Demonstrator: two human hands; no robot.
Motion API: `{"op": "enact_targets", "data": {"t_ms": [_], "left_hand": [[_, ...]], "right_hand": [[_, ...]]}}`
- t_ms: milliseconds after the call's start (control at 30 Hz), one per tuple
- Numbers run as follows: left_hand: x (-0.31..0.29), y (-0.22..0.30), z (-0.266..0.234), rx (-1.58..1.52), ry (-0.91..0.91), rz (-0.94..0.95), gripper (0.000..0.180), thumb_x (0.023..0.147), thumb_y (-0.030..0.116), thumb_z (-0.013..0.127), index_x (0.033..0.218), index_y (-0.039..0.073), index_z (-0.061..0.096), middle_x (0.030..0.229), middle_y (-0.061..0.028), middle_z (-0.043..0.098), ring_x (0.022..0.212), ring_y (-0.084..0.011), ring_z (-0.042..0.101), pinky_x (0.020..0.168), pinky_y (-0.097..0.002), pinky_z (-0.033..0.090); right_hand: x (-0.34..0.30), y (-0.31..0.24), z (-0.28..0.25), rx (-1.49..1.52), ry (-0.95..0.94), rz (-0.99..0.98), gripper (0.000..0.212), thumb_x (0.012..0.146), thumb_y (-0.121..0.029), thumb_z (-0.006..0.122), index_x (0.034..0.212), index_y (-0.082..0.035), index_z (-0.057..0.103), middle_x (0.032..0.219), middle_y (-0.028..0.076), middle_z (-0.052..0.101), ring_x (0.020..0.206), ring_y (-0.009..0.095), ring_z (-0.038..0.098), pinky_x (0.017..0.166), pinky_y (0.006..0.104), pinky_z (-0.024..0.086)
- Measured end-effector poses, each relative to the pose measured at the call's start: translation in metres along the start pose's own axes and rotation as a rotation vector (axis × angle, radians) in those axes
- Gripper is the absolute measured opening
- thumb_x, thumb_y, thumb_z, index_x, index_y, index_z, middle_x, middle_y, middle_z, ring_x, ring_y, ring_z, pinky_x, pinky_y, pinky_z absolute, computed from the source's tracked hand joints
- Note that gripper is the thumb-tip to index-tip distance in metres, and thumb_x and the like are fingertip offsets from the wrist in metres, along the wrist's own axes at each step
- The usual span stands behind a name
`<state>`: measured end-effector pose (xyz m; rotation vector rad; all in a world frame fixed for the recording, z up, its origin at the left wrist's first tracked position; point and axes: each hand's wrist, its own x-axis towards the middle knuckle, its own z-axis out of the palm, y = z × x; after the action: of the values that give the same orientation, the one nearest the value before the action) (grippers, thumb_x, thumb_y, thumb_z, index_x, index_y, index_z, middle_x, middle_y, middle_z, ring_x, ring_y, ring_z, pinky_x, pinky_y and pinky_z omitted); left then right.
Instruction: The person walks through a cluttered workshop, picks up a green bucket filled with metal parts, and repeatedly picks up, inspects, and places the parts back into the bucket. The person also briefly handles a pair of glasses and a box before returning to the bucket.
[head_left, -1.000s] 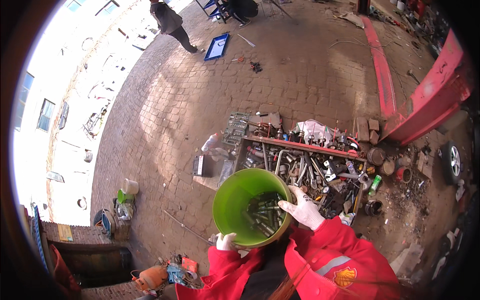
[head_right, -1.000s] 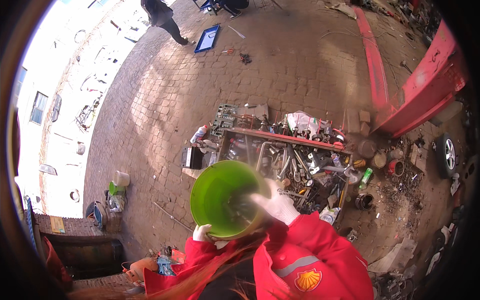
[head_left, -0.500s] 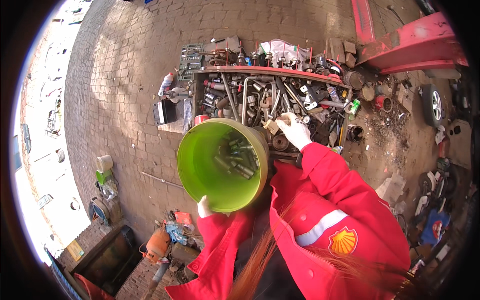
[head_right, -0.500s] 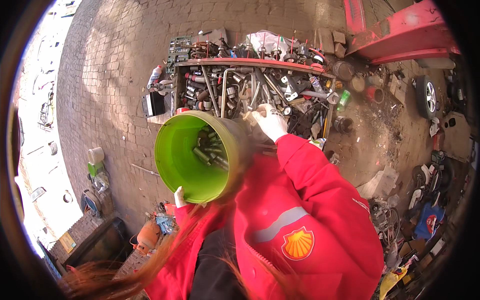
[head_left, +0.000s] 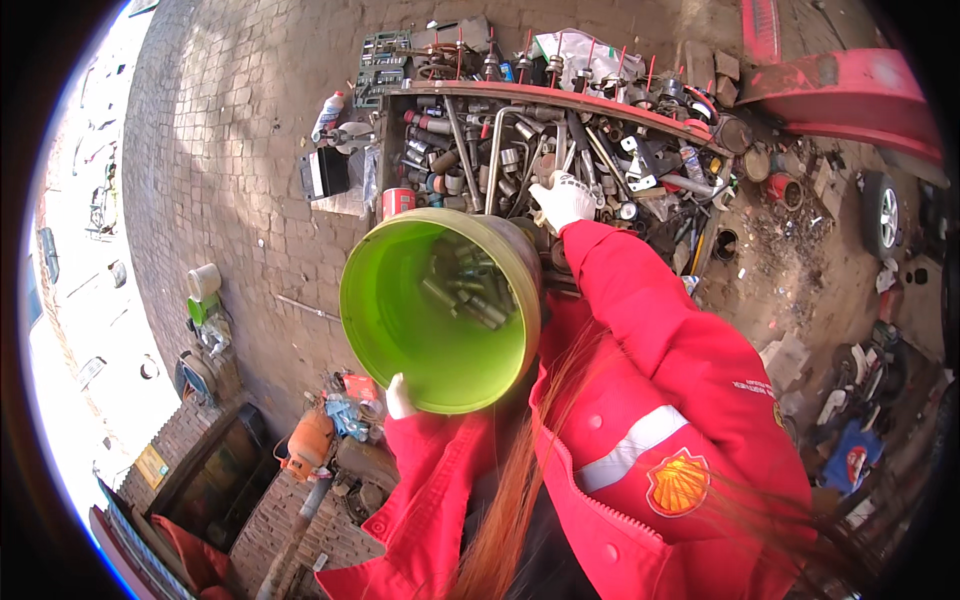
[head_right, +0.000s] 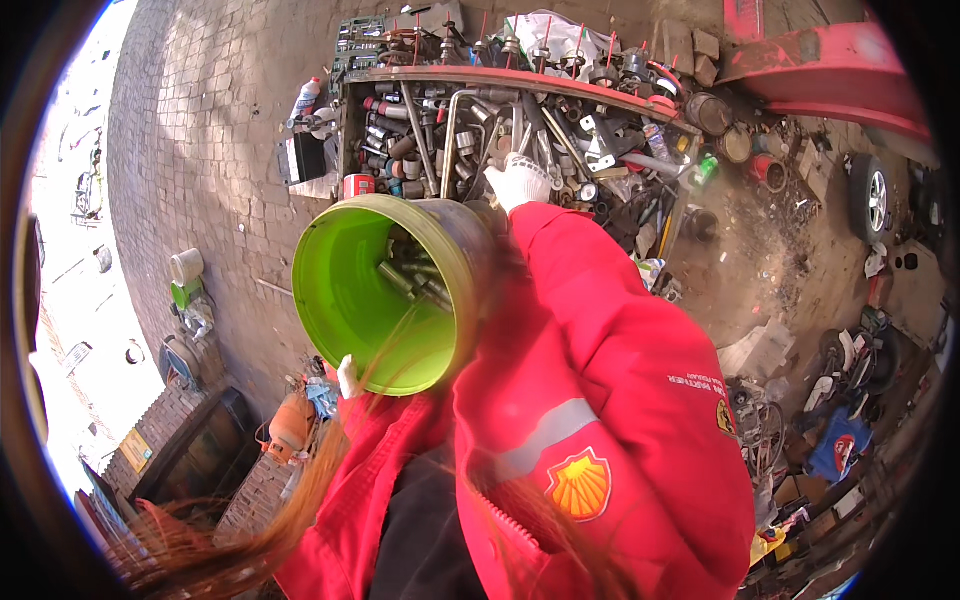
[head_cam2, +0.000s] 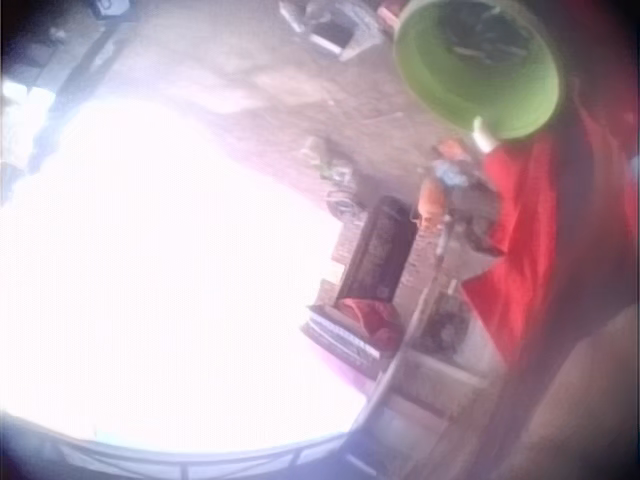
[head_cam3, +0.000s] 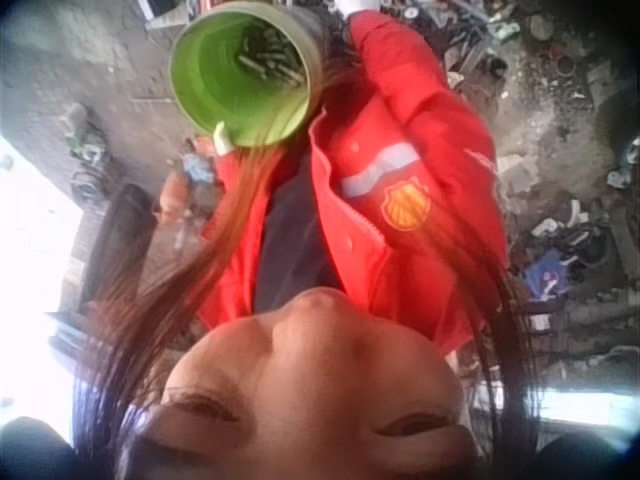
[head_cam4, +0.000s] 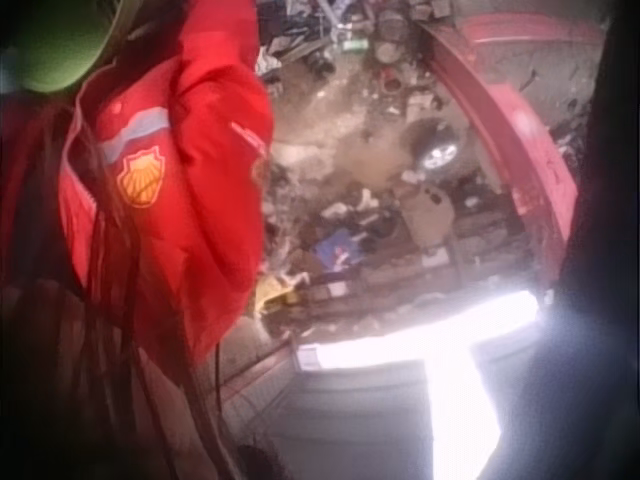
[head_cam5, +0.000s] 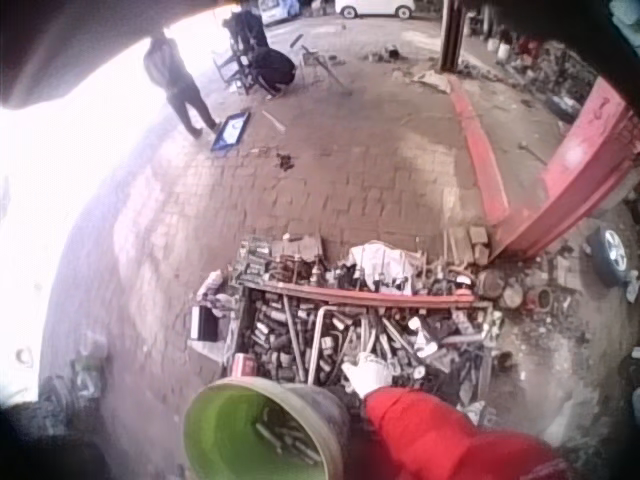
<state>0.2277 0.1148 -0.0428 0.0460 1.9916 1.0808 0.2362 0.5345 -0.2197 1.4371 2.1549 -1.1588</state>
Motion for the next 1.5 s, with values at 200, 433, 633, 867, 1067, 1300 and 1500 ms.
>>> {"op": "enact_targets", "data": {"t_ms": [200, 433, 633, 867, 1067, 1300, 1500], "left_hand": [[0.003, -0.005, -0.002, -0.008, 0.149, 0.023, 0.041, 0.090, 0.033, 0.058, 0.111, -0.002, 0.060, 0.105, -0.0171, 0.065, 0.080, -0.0302, 0.066, 0.071, -0.0408, 0.055], [0.008, -0.020, -0.008, 0.008, 0.214, 0.053, 0.026, 0.089, 0.021, 0.060, 0.104, 0.000, 0.063, 0.098, -0.0120, 0.067, 0.079, -0.0246, 0.066, 0.069, -0.0359, 0.054], [0.008, -0.022, -0.008, 0.031, 0.223, 0.065, 0.014, 0.088, 0.010, 0.062, 0.098, 0.002, 0.065, 0.092, -0.0076, 0.069, 0.077, -0.0197, 0.066, 0.067, -0.0318, 0.053], [0.008, -0.011, -0.026, 0.210, 0.134, 0.105, 0.021, 0.077, 0.017, 0.074, 0.090, 0.003, 0.065, 0.076, -0.0068, 0.064, 0.067, -0.0247, 0.062, 0.058, -0.0366, 0.049], [0.012, 0.012, -0.042, 0.653, 0.087, 0.452, 0.027, 0.071, 0.022, 0.080, 0.084, 0.005, 0.063, 0.068, -0.0125, 0.057, 0.059, -0.0331, 0.055, 0.052, -0.0415, 0.044], [-0.063, 0.052, -0.069, -0.278, 0.248, -0.089, 0.029, 0.075, 0.022, 0.077, 0.091, 0.002, 0.064, 0.079, -0.0136, 0.061, 0.066, -0.0320, 0.059, 0.056, -0.0422, 0.047], [-0.107, 0.039, -0.071, -0.757, 0.400, -0.276, 0.030, 0.078, 0.022, 0.074, 0.096, 0.000, 0.064, 0.088, -0.0146, 0.064, 0.073, -0.0311, 0.063, 0.059, -0.0429, 0.050]], "right_hand": [[-0.004, 0.054, -0.016, 0.091, 0.159, 0.159, 0.062, 0.084, -0.057, 0.063, 0.116, -0.003, 0.066, 0.112, 0.021, 0.069, 0.106, 0.037, 0.065, 0.091, 0.0449, 0.050], [0.007, 0.076, -0.026, 0.075, 0.254, 0.102, 0.062, 0.084, -0.061, 0.063, 0.104, -0.002, 0.068, 0.104, 0.021, 0.070, 0.101, 0.038, 0.065, 0.090, 0.0447, 0.049], [0.017, 0.058, -0.039, 0.121, 0.216, 0.039, 0.065, 0.088, -0.061, 0.058, 0.117, -0.004, 0.068, 0.110, 0.018, 0.071, 0.108, 0.035, 0.065, 0.094, 0.0425, 0.049], [-0.006, 0.053, -0.038, 0.455, 0.272, -0.152, 0.042, 0.091, -0.032, 0.069, 0.120, -0.002, 0.067, 0.112, 0.012, 0.072, 0.100, 0.023, 0.070, 0.090, 0.0334, 0.053], [-0.058, 0.053, -0.029, 0.367, 0.162, -0.191, 0.040, 0.090, -0.032, 0.064, 0.126, -0.013, 0.063, 0.112, 0.011, 0.071, 0.100, 0.026, 0.068, 0.088, 0.0387, 0.054], [-0.072, 0.035, 0.026, -0.186, 0.083, -0.521, 0.053, 0.084, -0.031, 0.067, 0.131, -0.012, 0.052, 0.114, 0.010, 0.061, 0.110, 0.029, 0.058, 0.093, 0.0435, 0.049], [-0.067, 0.028, 0.033, -0.174, -0.164, -0.367, 0.043, 0.084, -0.034, 0.068, 0.122, -0.015, 0.062, 0.116, 0.010, 0.066, 0.106, 0.028, 0.063, 0.091, 0.0419, 0.050]]}}
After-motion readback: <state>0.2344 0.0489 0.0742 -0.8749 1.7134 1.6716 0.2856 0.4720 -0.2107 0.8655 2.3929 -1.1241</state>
